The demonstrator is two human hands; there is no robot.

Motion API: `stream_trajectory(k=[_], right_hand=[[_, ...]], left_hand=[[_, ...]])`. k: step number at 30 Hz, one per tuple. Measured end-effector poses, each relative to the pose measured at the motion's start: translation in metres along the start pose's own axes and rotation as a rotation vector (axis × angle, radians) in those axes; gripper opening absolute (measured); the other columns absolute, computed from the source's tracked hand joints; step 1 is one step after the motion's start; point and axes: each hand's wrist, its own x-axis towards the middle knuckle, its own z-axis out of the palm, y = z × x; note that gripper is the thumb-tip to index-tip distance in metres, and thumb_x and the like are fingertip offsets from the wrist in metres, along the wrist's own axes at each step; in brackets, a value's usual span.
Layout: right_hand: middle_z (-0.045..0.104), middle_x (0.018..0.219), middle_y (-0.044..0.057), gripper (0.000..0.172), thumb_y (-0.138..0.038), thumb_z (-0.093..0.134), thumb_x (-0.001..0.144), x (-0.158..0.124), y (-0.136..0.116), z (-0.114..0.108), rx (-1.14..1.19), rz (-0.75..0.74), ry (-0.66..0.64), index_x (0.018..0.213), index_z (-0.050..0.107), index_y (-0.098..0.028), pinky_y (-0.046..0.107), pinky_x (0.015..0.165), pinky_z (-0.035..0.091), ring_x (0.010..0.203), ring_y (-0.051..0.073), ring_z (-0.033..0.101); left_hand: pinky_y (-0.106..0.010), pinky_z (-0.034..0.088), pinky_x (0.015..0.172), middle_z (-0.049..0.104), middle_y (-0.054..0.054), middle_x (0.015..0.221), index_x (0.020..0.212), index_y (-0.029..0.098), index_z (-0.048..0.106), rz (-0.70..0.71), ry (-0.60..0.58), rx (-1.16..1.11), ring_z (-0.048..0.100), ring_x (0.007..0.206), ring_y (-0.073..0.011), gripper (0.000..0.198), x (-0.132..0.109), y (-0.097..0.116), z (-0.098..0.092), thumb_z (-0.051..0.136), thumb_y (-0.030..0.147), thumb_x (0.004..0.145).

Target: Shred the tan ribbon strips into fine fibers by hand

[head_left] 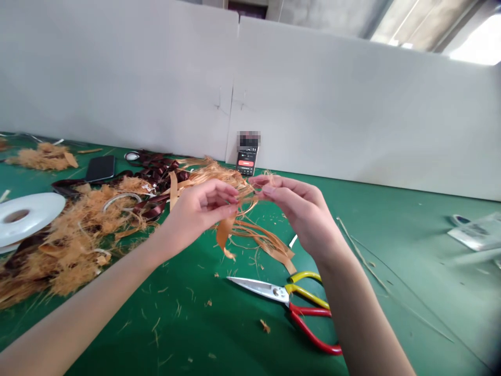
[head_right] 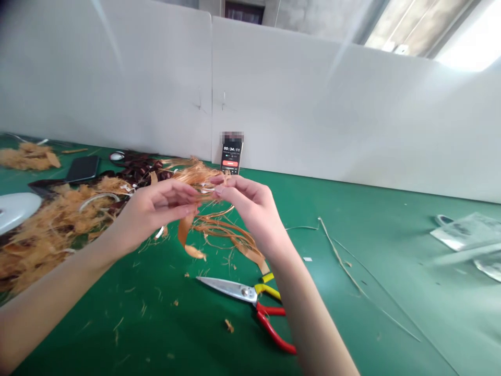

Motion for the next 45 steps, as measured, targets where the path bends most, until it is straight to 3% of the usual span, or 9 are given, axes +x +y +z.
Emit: stream_trajectory(k=[15, 19, 23, 26, 30, 35, 37, 41, 45], right_hand=[[0.069, 0.097, -0.001, 0.021, -0.022, 0.053, 0.085, 0.002, -0.003, -0.005, 0.349, 0.023, -0.016, 0.070, 0.068, -0.026, 0.036, 0.102, 0.043, 0.110, 0.019, 0.060], [0.067, 0.091, -0.003, 0.025, -0.024, 0.045, 0.087, 0.006, -0.005, -0.015, 0.344, 0.099, 0.032, 0.073, 0.065, -0.028, 0.028, 0.076, 0.050, 0.072, 0.010, 0.060], [0.065, 0.086, -0.001, 0.023, -0.020, 0.051, 0.084, 0.009, -0.005, -0.020, 0.288, 0.046, 0.060, 0.070, 0.068, -0.024, 0.023, 0.048, 0.039, 0.044, 0.005, 0.027], [0.063, 0.079, 0.002, 0.015, -0.022, 0.060, 0.081, 0.011, -0.003, -0.027, 0.117, -0.045, 0.132, 0.072, 0.072, -0.020, 0.025, 0.040, 0.026, 0.044, 0.004, 0.021], [0.060, 0.067, 0.001, 0.013, -0.032, 0.068, 0.078, 0.009, -0.004, -0.042, -0.346, -0.174, 0.338, 0.076, 0.074, -0.021, 0.026, 0.044, 0.023, 0.048, 0.007, 0.033], [0.063, 0.068, 0.000, 0.025, -0.035, 0.079, 0.062, 0.006, 0.000, -0.047, -1.004, -0.056, -0.002, 0.081, 0.072, -0.022, 0.027, 0.053, 0.032, 0.056, 0.012, 0.047], [0.054, 0.054, -0.002, 0.020, -0.039, 0.076, 0.067, 0.009, 0.005, -0.045, -1.126, -0.024, 0.052, 0.068, 0.069, -0.020, 0.028, 0.051, 0.030, 0.050, 0.011, 0.040], [0.036, 0.041, -0.005, 0.041, -0.048, 0.053, 0.087, 0.015, 0.007, -0.047, -0.660, 0.038, 0.207, 0.060, 0.063, -0.019, 0.027, 0.044, 0.024, 0.041, 0.008, 0.029], [0.057, 0.050, -0.002, 0.037, -0.039, 0.044, 0.093, 0.018, 0.000, -0.058, 0.003, 0.122, 0.140, 0.076, 0.071, -0.019, 0.024, 0.040, 0.033, 0.039, 0.007, 0.040]], left_hand=[[-0.025, 0.058, 0.060, 0.074, -0.001, 0.088, 0.092, 0.024, 0.066, -0.005, -0.066, 0.184, 0.071, 0.069, -0.0168, 0.026, -0.005, -0.004, -0.015, 0.071, 0.012, 0.069], [-0.025, 0.056, 0.058, 0.074, 0.000, 0.086, 0.090, 0.025, 0.065, 0.023, -0.076, 0.283, 0.070, 0.065, -0.0165, 0.022, -0.007, -0.002, -0.012, 0.069, 0.015, 0.071], [-0.024, 0.055, 0.058, 0.074, -0.001, 0.084, 0.089, 0.023, 0.065, 0.039, -0.096, 0.352, 0.069, 0.064, -0.0157, 0.018, -0.006, -0.004, -0.013, 0.068, 0.018, 0.072], [-0.023, 0.053, 0.060, 0.073, 0.000, 0.085, 0.092, 0.023, 0.065, -0.012, -0.131, 0.479, 0.069, 0.069, -0.0153, 0.016, -0.005, -0.007, -0.017, 0.061, 0.019, 0.077], [-0.024, 0.052, 0.067, 0.073, 0.000, 0.085, 0.091, 0.022, 0.064, -0.092, -0.123, 0.535, 0.069, 0.073, -0.0150, 0.016, -0.001, -0.007, -0.020, 0.058, 0.020, 0.077], [-0.026, 0.053, 0.072, 0.074, -0.001, 0.081, 0.084, 0.022, 0.064, -0.141, -0.071, 0.459, 0.069, 0.074, -0.0166, 0.012, 0.002, -0.003, -0.020, 0.061, 0.022, 0.073], [-0.027, 0.054, 0.072, 0.074, -0.001, 0.080, 0.083, 0.022, 0.064, -0.150, -0.075, 0.437, 0.069, 0.074, -0.0170, 0.011, 0.003, -0.002, -0.020, 0.061, 0.023, 0.073], [-0.028, 0.054, 0.073, 0.074, -0.001, 0.080, 0.083, 0.021, 0.065, -0.170, -0.071, 0.401, 0.069, 0.073, -0.0168, 0.012, 0.004, -0.005, -0.021, 0.062, 0.023, 0.071], [-0.029, 0.054, 0.074, 0.073, -0.002, 0.080, 0.082, 0.020, 0.065, -0.211, -0.087, 0.366, 0.068, 0.074, -0.0172, 0.013, 0.006, -0.008, -0.021, 0.063, 0.023, 0.070]])
